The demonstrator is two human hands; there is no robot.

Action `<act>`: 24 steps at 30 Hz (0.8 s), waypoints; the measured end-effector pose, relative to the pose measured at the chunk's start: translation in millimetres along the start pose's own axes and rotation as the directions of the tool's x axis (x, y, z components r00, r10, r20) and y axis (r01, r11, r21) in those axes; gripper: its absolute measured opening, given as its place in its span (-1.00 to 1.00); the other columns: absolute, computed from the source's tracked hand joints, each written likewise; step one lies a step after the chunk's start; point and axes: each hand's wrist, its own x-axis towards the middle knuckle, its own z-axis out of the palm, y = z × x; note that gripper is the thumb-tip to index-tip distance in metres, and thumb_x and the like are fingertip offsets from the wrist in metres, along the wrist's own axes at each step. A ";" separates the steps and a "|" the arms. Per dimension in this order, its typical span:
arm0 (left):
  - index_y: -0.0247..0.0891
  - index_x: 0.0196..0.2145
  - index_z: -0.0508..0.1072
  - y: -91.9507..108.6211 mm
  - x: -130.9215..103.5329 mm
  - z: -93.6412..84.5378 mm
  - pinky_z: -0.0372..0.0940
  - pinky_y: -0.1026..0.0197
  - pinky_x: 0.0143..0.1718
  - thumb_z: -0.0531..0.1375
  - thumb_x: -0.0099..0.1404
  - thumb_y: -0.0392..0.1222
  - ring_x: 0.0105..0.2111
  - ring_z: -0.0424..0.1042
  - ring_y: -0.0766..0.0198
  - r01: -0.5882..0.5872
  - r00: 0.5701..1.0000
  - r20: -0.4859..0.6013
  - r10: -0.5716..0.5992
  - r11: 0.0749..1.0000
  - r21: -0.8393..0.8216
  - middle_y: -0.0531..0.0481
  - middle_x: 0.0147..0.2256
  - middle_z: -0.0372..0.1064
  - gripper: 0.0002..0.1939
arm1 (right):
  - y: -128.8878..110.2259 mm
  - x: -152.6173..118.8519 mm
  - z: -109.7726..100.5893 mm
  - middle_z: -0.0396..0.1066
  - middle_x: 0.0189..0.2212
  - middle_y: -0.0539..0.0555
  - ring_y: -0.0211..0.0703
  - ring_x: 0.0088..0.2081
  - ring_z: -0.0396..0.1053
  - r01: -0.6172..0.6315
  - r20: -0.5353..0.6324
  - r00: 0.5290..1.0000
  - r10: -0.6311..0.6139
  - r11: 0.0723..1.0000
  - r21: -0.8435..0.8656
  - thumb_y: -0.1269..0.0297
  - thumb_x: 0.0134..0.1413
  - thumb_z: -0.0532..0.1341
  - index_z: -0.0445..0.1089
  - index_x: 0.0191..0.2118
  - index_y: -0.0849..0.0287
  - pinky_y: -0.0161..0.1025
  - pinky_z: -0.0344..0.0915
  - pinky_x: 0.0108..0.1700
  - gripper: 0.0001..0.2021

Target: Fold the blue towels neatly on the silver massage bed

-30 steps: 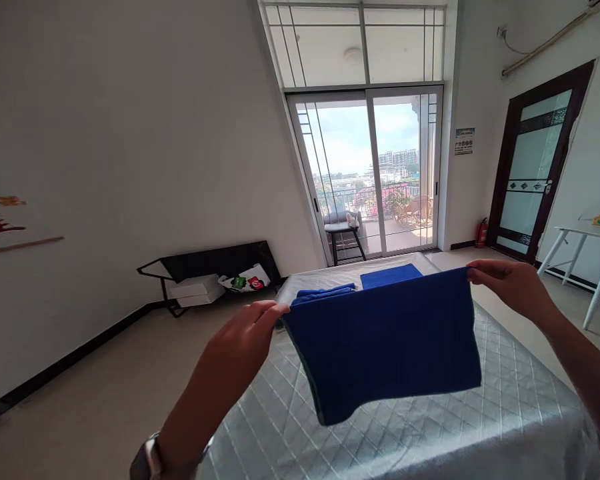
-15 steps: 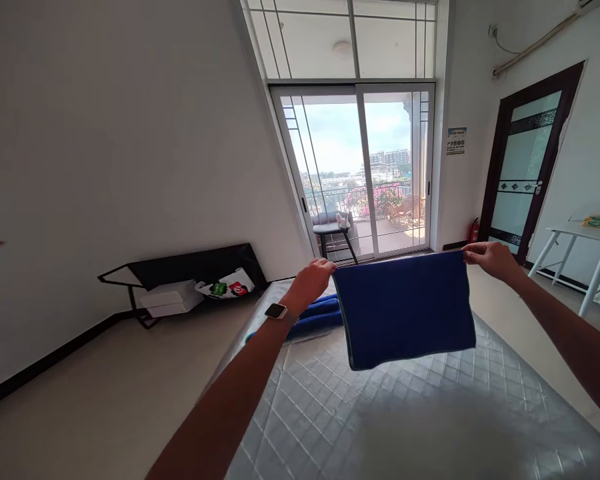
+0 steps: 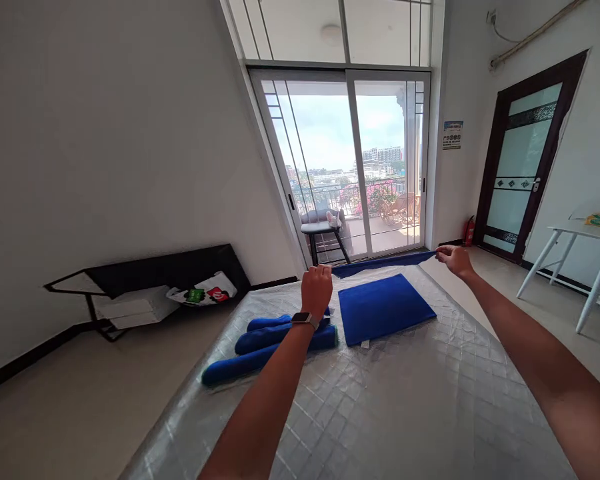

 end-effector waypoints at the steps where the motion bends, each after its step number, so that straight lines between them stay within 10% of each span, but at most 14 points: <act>1: -0.33 -0.10 0.51 4.2 -23.8 16.0 0.24 0.01 -0.13 -0.06 0.44 -0.30 -0.13 0.42 -0.03 -0.020 0.999 0.041 0.020 1.000 -0.013 -0.27 -0.17 0.49 -0.65 | 15.9 -13.6 10.9 0.62 -0.27 0.09 -0.13 -0.22 0.58 -0.019 0.035 0.999 0.020 1.000 -0.024 0.34 0.16 0.18 0.55 -0.12 0.22 -0.30 0.47 -0.15 -0.76; 8: -0.23 -0.17 0.55 22.2 -147.4 79.1 0.28 0.02 -0.14 0.04 0.33 -0.41 -0.18 0.46 0.03 -0.180 0.971 0.156 0.183 0.983 -0.037 -0.16 -0.22 0.52 -0.69 | 84.1 -90.6 50.8 0.61 -0.43 0.01 -0.06 -0.26 0.58 -0.057 0.145 0.986 0.087 0.979 -0.196 0.38 0.05 0.19 0.60 -0.35 0.07 -0.25 0.42 -0.14 -0.79; 17: -0.23 -0.23 0.52 28.8 -167.1 73.7 0.35 0.07 -0.14 0.04 0.35 -0.41 -0.19 0.49 0.09 -0.236 0.957 0.152 0.246 0.968 -0.082 -0.12 -0.23 0.51 -0.74 | 89.8 -109.4 48.2 0.63 -0.32 0.01 -0.02 -0.18 0.57 -0.010 0.153 0.986 0.066 0.940 -0.342 0.37 0.08 0.18 0.60 -0.27 -0.01 -0.23 0.38 -0.10 -0.77; 24: -0.22 -0.26 0.45 34.4 -137.4 62.1 0.41 0.16 -0.22 0.01 0.35 -0.36 -0.26 0.54 0.15 0.127 0.987 0.143 -0.077 0.918 -0.376 -0.10 -0.27 0.52 -0.78 | 73.0 -100.1 44.2 0.62 -0.35 0.03 -0.01 -0.21 0.57 0.001 0.102 0.994 0.037 0.935 -0.356 0.37 0.08 0.18 0.60 -0.34 0.02 -0.23 0.40 -0.15 -0.78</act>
